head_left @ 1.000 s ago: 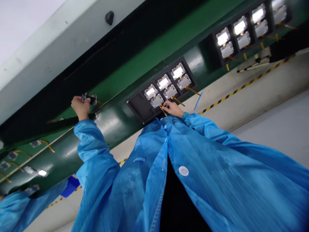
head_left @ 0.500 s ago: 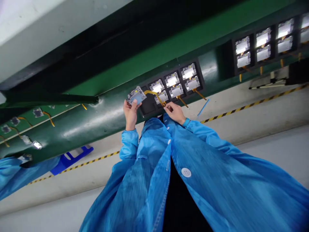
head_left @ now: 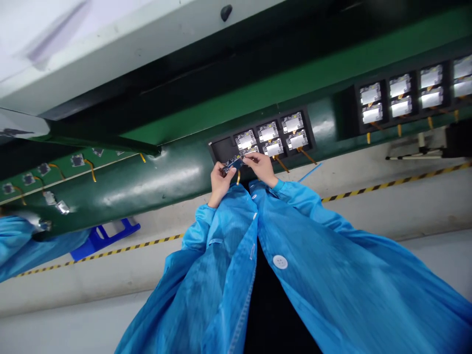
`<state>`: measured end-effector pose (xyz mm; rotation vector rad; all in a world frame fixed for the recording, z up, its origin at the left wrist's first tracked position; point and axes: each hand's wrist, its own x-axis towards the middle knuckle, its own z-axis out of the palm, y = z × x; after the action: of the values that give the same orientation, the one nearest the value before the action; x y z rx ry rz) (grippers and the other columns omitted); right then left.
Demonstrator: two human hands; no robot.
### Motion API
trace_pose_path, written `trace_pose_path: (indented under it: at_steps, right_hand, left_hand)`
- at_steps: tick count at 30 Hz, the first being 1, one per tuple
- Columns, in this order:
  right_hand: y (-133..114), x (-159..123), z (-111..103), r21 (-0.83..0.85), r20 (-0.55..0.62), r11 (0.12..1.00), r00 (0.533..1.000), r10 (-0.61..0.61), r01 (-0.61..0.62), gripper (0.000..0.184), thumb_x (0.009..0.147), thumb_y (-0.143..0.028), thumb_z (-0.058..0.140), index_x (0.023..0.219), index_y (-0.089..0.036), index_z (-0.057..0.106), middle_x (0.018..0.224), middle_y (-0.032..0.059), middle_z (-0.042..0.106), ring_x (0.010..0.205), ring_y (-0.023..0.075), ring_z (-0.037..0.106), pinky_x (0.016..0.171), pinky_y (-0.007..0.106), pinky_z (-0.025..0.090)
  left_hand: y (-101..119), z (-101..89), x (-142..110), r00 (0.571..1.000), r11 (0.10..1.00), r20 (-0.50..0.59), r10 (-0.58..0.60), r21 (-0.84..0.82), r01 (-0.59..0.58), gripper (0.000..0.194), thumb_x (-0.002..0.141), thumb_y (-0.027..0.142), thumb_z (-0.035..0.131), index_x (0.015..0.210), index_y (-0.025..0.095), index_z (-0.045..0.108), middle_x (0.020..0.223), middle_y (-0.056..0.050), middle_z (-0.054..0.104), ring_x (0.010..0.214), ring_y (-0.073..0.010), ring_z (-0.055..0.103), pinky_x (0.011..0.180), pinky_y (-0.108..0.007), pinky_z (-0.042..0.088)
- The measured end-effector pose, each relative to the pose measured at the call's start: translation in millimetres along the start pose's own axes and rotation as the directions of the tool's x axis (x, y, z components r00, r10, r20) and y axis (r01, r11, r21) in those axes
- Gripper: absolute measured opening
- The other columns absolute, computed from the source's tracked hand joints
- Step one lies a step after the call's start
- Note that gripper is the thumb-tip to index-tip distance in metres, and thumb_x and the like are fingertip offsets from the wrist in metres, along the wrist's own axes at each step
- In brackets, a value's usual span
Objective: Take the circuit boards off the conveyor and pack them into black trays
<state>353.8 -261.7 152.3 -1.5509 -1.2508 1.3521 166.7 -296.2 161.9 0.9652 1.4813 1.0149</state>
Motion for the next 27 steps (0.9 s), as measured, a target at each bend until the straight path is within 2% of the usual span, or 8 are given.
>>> trace_pose_path:
  at_steps: [3, 6, 9, 14, 17, 20, 24, 27]
  right_hand:
    - [5.9, 5.3, -1.4, 0.029, 0.023, 0.999, 0.999, 0.031, -0.032, 0.034, 0.086, -0.056, 0.077, 0.089, -0.022, 0.079, 0.087, 0.0045, 0.078, 0.086, 0.0244, 0.07, 0.084, 0.038, 0.057]
    - [10.3, 13.7, 0.8, 0.044, 0.035, 0.998, 0.999, 0.039, -0.04, 0.029, 0.083, -0.05, 0.078, 0.081, -0.022, 0.075, 0.084, 0.0036, 0.077, 0.085, 0.0234, 0.069, 0.084, 0.038, 0.057]
    - [14.1, 25.5, 7.9, 0.061, 0.034, 0.995, 0.996, 0.082, -0.084, 0.024, 0.082, -0.044, 0.076, 0.076, -0.021, 0.07, 0.079, 0.0027, 0.073, 0.08, 0.021, 0.067, 0.081, 0.036, 0.056]
    - [17.6, 51.9, 28.0, 0.065, 0.036, 0.976, 0.978, 0.205, -0.207, 0.017, 0.082, -0.035, 0.073, 0.075, -0.021, 0.067, 0.076, 0.001, 0.07, 0.078, 0.0187, 0.065, 0.08, 0.033, 0.056]
    - [20.4, 70.4, 41.0, 0.049, 0.022, 0.941, 0.942, 0.334, -0.335, 0.013, 0.083, -0.03, 0.073, 0.076, -0.021, 0.068, 0.076, 0.0004, 0.07, 0.077, 0.0175, 0.065, 0.077, 0.031, 0.056]
    - [25.0, 86.4, 49.3, 0.009, 0.032, 0.907, 0.907, 0.42, -0.421, 0.015, 0.081, -0.03, 0.079, 0.075, -0.02, 0.068, 0.069, 0.0004, 0.068, 0.07, 0.0169, 0.063, 0.067, 0.029, 0.055]
    - [30.7, 94.6, 48.6, -0.037, 0.071, 0.901, 0.898, 0.434, -0.433, 0.018, 0.079, -0.031, 0.084, 0.076, -0.02, 0.069, 0.062, 0.0002, 0.065, 0.059, 0.0151, 0.059, 0.055, 0.026, 0.049]
    - [34.3, 88.9, 43.1, -0.066, 0.086, 0.907, 0.903, 0.42, -0.416, 0.015, 0.081, -0.03, 0.08, 0.081, -0.02, 0.07, 0.069, -0.0003, 0.069, 0.058, 0.0136, 0.059, 0.052, 0.024, 0.048]
  left_hand:
    - [-2.5, -1.6, 3.5, 1.0, 0.999, 0.028, -0.001, 0.034, 0.0, 0.052, 0.086, 0.062, 0.087, 0.087, 0.023, 0.052, 0.083, -0.001, 0.066, 0.085, -0.0186, 0.068, 0.082, -0.03, 0.06]
    - [-8.7, 1.5, 9.0, 0.997, 0.998, 0.074, -0.015, -0.067, 0.02, 0.053, 0.088, 0.068, 0.082, 0.096, 0.023, 0.057, 0.091, -0.003, 0.069, 0.094, -0.022, 0.071, 0.088, -0.034, 0.061]
    - [-17.7, 7.2, 18.3, 0.994, 0.987, 0.086, -0.073, -0.14, 0.084, 0.054, 0.089, 0.069, 0.081, 0.107, 0.023, 0.06, 0.107, -0.007, 0.075, 0.098, -0.0242, 0.076, 0.09, -0.037, 0.063]
    - [-30.0, 10.1, 47.0, 0.986, 0.976, 0.022, -0.167, -0.139, 0.168, 0.045, 0.094, 0.051, 0.082, 0.12, 0.02, 0.062, 0.116, -0.012, 0.079, 0.085, -0.022, 0.08, 0.08, -0.033, 0.064]
    - [-36.9, 9.7, 67.1, 0.968, 0.953, -0.015, -0.252, -0.176, 0.245, 0.037, 0.094, 0.038, 0.082, 0.119, 0.019, 0.063, 0.115, -0.012, 0.079, 0.083, -0.0219, 0.08, 0.081, -0.034, 0.064]
    - [-44.9, 12.5, 80.9, 0.941, 0.928, -0.073, -0.33, -0.206, 0.31, 0.031, 0.094, 0.03, 0.081, 0.116, 0.019, 0.062, 0.112, -0.011, 0.079, 0.083, -0.0215, 0.08, 0.081, -0.036, 0.065]
    - [-54.7, 18.7, 88.1, 0.903, 0.897, -0.142, -0.406, -0.248, 0.365, 0.024, 0.097, 0.025, 0.075, 0.116, 0.019, 0.061, 0.107, -0.009, 0.08, 0.082, -0.0204, 0.079, 0.082, -0.036, 0.066]
    - [-61.8, 20.3, 91.1, 0.886, 0.888, -0.173, -0.431, -0.256, 0.382, 0.021, 0.099, 0.025, 0.073, 0.116, 0.02, 0.06, 0.107, -0.01, 0.08, 0.084, -0.0212, 0.08, 0.085, -0.038, 0.065]
